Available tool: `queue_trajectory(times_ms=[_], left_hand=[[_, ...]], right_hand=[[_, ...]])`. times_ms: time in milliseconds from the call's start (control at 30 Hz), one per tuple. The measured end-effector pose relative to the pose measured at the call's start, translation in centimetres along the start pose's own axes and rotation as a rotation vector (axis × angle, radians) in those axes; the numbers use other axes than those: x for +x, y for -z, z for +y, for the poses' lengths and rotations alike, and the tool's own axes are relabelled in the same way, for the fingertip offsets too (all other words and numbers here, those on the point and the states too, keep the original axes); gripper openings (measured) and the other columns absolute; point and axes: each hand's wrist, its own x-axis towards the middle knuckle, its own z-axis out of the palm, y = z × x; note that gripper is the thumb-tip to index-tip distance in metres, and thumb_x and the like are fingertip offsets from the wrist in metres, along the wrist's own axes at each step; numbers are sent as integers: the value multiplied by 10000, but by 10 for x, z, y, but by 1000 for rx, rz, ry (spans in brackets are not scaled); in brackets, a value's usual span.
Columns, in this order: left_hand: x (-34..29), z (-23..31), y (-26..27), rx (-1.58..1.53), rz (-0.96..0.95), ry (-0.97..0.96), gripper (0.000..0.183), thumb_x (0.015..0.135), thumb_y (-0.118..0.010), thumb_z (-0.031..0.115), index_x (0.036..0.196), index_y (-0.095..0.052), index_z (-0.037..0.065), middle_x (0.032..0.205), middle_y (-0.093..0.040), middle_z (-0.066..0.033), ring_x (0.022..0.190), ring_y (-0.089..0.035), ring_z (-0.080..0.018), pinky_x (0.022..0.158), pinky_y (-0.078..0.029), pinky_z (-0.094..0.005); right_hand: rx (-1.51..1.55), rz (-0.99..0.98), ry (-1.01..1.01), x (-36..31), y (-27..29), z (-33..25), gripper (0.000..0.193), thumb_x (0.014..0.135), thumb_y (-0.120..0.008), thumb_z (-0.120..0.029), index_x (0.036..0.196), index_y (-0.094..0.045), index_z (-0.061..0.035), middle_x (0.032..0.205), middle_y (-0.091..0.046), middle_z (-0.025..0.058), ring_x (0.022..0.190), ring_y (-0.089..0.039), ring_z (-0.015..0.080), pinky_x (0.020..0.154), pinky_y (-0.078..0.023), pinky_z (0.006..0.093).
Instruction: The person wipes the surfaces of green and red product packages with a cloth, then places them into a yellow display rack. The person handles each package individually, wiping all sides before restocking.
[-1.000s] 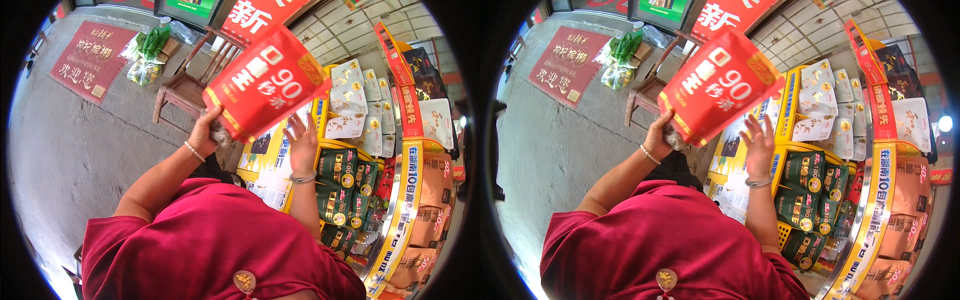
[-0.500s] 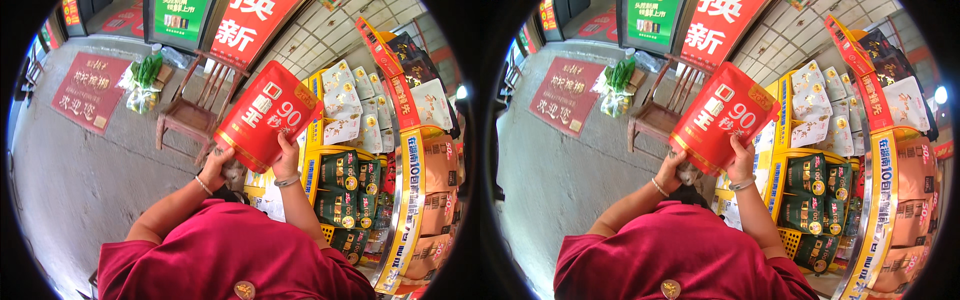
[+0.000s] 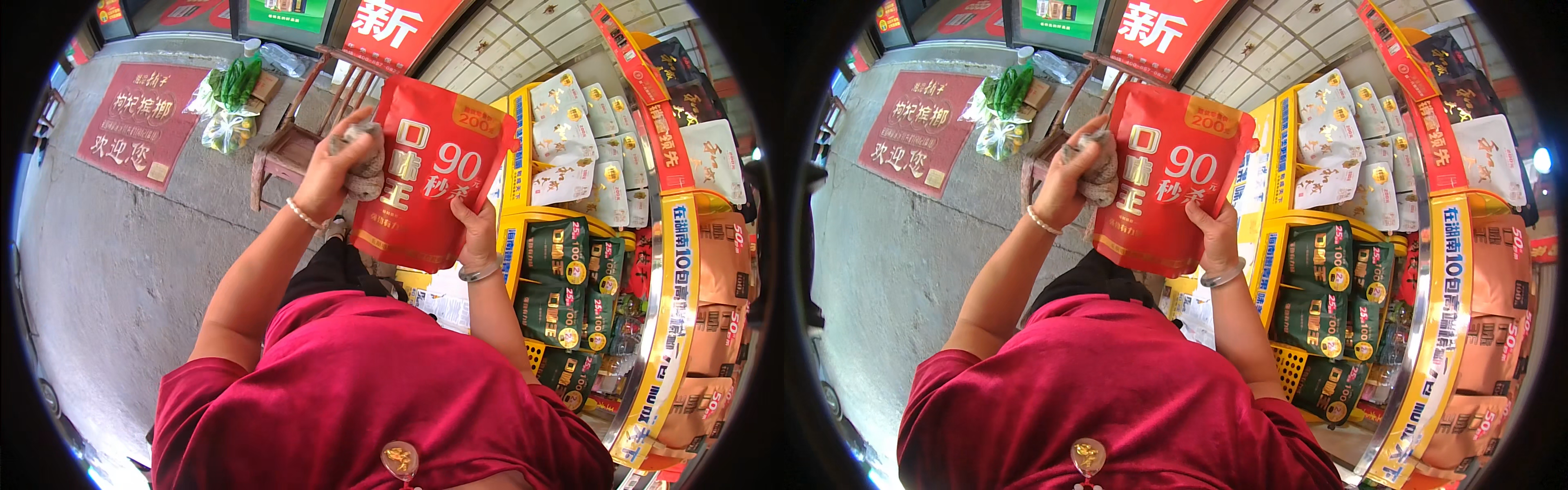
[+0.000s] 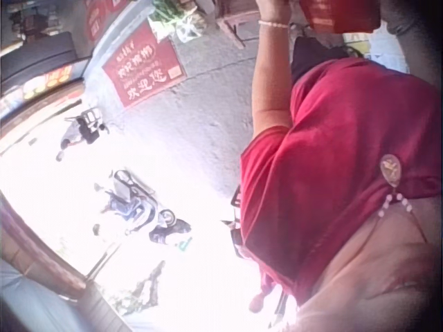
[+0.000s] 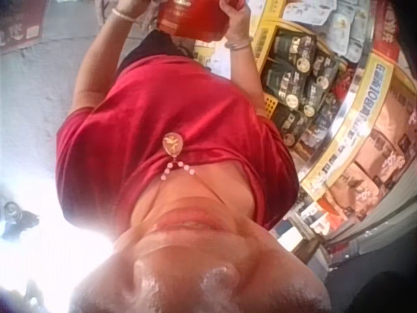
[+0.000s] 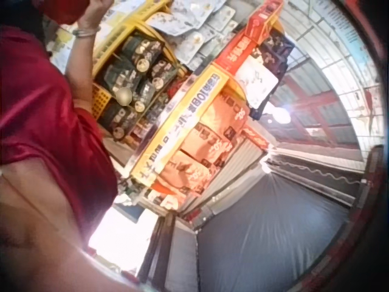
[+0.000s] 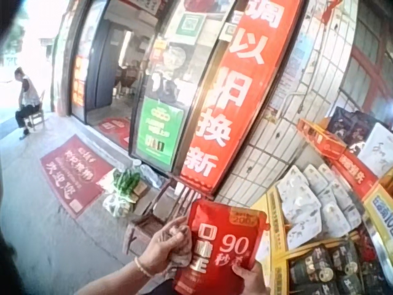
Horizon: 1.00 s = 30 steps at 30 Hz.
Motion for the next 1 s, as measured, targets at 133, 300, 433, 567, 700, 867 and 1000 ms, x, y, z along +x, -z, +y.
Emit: queue_trajectory(times_ms=[133,300,433,567,700,867,1000], left_hand=[[0,1,-13,189,54,55,540,869,-712,188,1333,-487,28,1065,-603,-22,944,-593,-122,818,-507,-284],[-22,-31,-13,113,27,180,506,827,-738,124,1275,-521,30,996,-610,-16,873,-607,-124,767,-523,-280],[-33,-58,-7,168,17,236,407,824,-701,-4,1209,-568,10,1013,-636,-32,884,-615,-118,782,-528,-273],[-48,-80,1,406,-40,321,392,814,-701,23,1187,-582,-3,1003,-632,-28,882,-594,-118,800,-488,-262],[-61,-98,6,114,-133,532,448,900,-651,189,1288,-509,15,1070,-637,-80,964,-615,-178,858,-500,-321],[-58,-117,21,-112,-127,609,503,927,-616,388,1283,-522,45,1134,-643,-68,1031,-618,-210,904,-502,-378],[-48,-114,33,-128,-66,680,479,917,-622,383,1270,-539,70,1183,-637,-50,1070,-606,-217,950,-477,-378]], right_hand=[[18,37,-6,3,3,-11,290,868,-645,-13,1154,-602,-24,1068,-676,73,927,-643,162,864,-510,306],[-3,51,63,4,18,-20,329,849,-680,-12,1166,-598,-30,1073,-678,51,957,-633,140,882,-500,292],[-10,93,96,4,27,-27,383,817,-720,-16,1181,-600,-24,1069,-685,60,954,-643,142,882,-510,296],[44,124,203,-2,37,-35,380,826,-715,-44,1189,-605,-22,1096,-680,56,983,-644,151,887,-508,312],[180,161,313,-12,55,-40,560,810,-730,-27,1315,-488,-29,1187,-628,60,1097,-592,174,961,-479,358],[168,176,250,-30,52,-27,429,848,-707,-69,1248,-562,-14,1196,-636,75,1071,-600,165,972,-465,346],[208,149,254,-49,46,-17,412,860,-699,-76,1245,-566,-13,1186,-639,70,1085,-593,173,992,-450,335]])
